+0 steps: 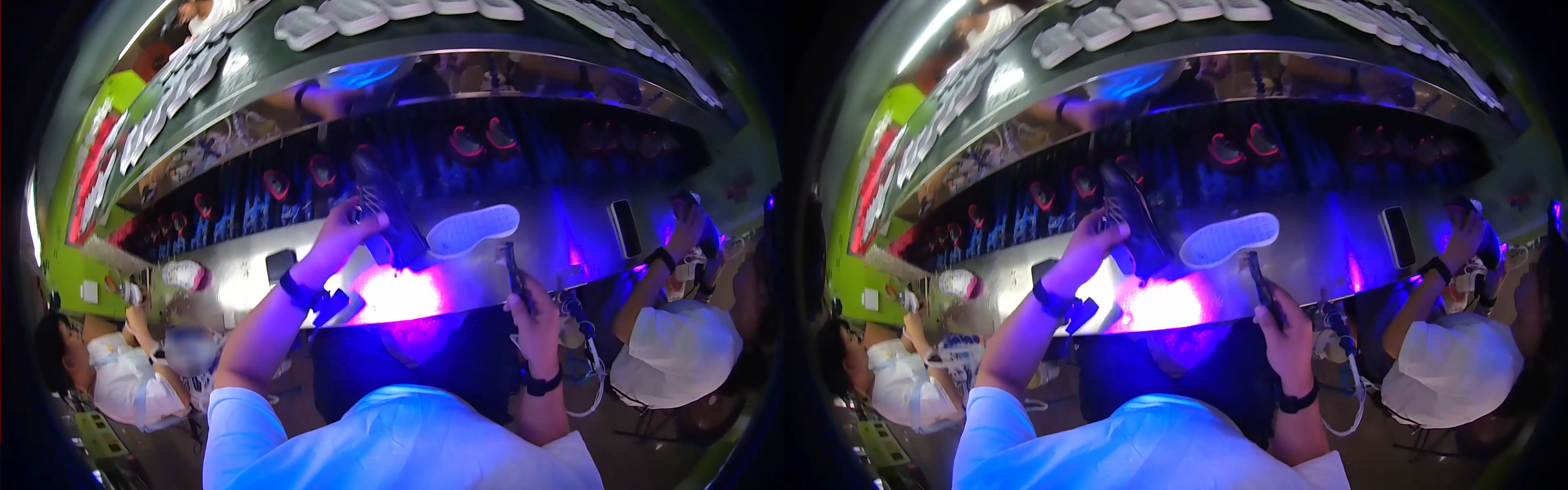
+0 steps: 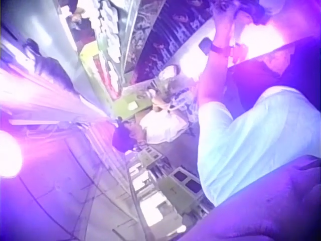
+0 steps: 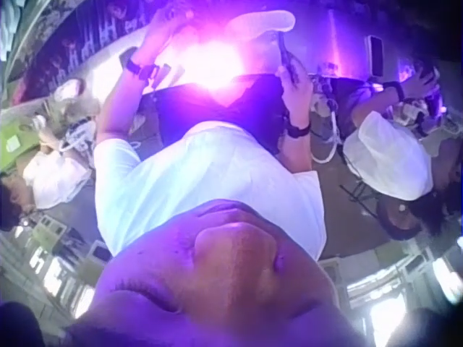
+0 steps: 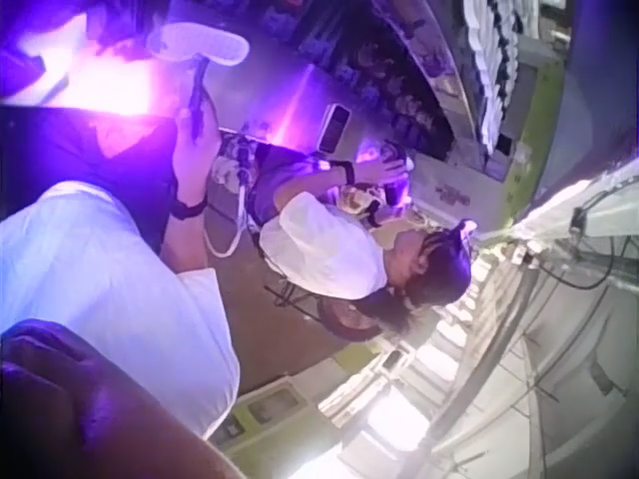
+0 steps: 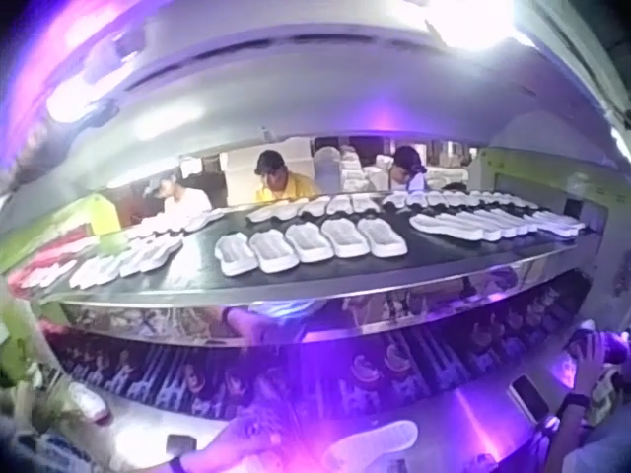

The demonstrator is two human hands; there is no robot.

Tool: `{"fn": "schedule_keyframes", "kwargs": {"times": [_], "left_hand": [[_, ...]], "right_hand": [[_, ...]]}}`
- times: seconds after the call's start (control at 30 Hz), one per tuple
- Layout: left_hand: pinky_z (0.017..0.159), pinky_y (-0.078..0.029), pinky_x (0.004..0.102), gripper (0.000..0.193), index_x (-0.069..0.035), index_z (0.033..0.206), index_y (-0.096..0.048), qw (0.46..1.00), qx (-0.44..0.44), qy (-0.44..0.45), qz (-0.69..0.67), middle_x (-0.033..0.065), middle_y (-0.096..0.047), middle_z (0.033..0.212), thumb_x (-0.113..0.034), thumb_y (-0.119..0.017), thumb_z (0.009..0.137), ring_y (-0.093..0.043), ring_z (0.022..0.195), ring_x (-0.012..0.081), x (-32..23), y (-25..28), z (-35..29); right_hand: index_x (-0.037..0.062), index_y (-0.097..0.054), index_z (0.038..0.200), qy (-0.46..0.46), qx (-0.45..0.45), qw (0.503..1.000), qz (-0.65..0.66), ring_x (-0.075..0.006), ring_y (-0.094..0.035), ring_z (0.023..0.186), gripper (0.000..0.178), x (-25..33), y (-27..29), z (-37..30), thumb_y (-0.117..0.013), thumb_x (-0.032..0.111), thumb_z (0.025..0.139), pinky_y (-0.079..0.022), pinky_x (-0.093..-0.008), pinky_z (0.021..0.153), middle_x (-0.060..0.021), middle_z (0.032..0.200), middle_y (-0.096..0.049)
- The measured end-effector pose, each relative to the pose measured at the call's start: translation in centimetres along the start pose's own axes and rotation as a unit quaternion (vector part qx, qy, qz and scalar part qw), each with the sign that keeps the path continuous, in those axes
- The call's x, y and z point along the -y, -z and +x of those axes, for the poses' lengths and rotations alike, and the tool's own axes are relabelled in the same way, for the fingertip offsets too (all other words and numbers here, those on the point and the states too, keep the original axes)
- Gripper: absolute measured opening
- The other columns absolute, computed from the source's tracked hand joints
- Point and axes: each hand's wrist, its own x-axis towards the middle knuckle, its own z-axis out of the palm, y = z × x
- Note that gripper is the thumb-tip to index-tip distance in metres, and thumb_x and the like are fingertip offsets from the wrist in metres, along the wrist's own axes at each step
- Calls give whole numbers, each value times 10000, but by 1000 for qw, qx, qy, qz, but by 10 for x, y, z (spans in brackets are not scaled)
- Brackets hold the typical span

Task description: Applying adhesive to shoe outsoles and midsoles using a handheld applicator brush on a manufacturing line.

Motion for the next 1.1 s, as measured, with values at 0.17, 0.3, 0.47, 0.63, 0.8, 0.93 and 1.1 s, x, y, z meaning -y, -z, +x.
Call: {"fn": "schedule_keyframes", "kwargs": {"times": [0.17, 0.3, 0.47, 0.63, 0.8, 0.93, 1.1], "left_hand": [[978, -556, 397, 596, 6, 1340, -567, 949, 25, -269, 164, 135, -691, 1205, -148, -847, 837, -689, 1105, 273, -12, -28, -114], [1027, -536, 488, 508, -54, 1310, -655, 802, 22, -514, 304, 158, -648, 1306, -157, -726, 818, -653, 1180, 358, -4, -18, -148], [1043, -541, 484, 400, -106, 1284, -684, 724, -28, -583, 368, 121, -656, 1310, -129, -664, 885, -655, 1189, 333, -5, -4, -177], [1063, -530, 471, 378, -118, 1260, -696, 691, -32, -590, 416, 90, -678, 1277, -136, -685, 883, -658, 1186, 300, -11, 5, -191], [1062, -525, 471, 383, -120, 1258, -695, 669, -25, -589, 452, 77, -679, 1271, -151, -698, 876, -661, 1182, 292, -11, 10, -190], [1117, -492, 522, 365, -113, 1222, -695, 677, 15, -582, 451, 89, -673, 1274, -119, -723, 859, -645, 1215, 323, -9, 8, -180], [1127, -483, 534, 393, -124, 1233, -692, 686, 9, -551, 475, 79, -674, 1263, -102, -728, 843, -629, 1239, 320, 1, -2, -165]], "right_hand": [[-22, -629, 1354, 19, 56, 998, 7, -94, -640, 806, 413, 29, -16, -19, -674, 17, 945, -521, -251, 770, -62, 967, -698], [-24, -668, 1297, 63, 104, 992, -11, -113, -654, 832, 381, 44, -28, -36, -699, 11, 918, -524, -260, 784, -74, 973, -718], [-27, -688, 1255, 122, 135, 974, -137, -180, -706, 916, 360, 73, -46, -39, -729, 38, 904, -534, -304, 835, -126, 1014, -756], [-18, -665, 1317, 194, 146, 958, -153, -103, -639, 803, 404, 81, -69, -35, -711, 13, 917, -524, -266, 746, -52, 984, -707], [-25, -699, 1241, 126, 172, 971, -104, -196, -716, 968, 371, 61, -61, -45, -762, 61, 885, -538, -322, 880, -146, 1071, -762], [-16, -699, 1255, 56, 193, 976, -82, -151, -691, 957, 393, 60, -54, -46, -770, 62, 876, -529, -309, 881, -121, 1053, -762], [-20, -694, 1267, 25, 248, 967, -47, -109, -651, 850, 394, 42, -21, -65, -761, 55, 886, -522, -275, 793, -66, 957, -727]]}}
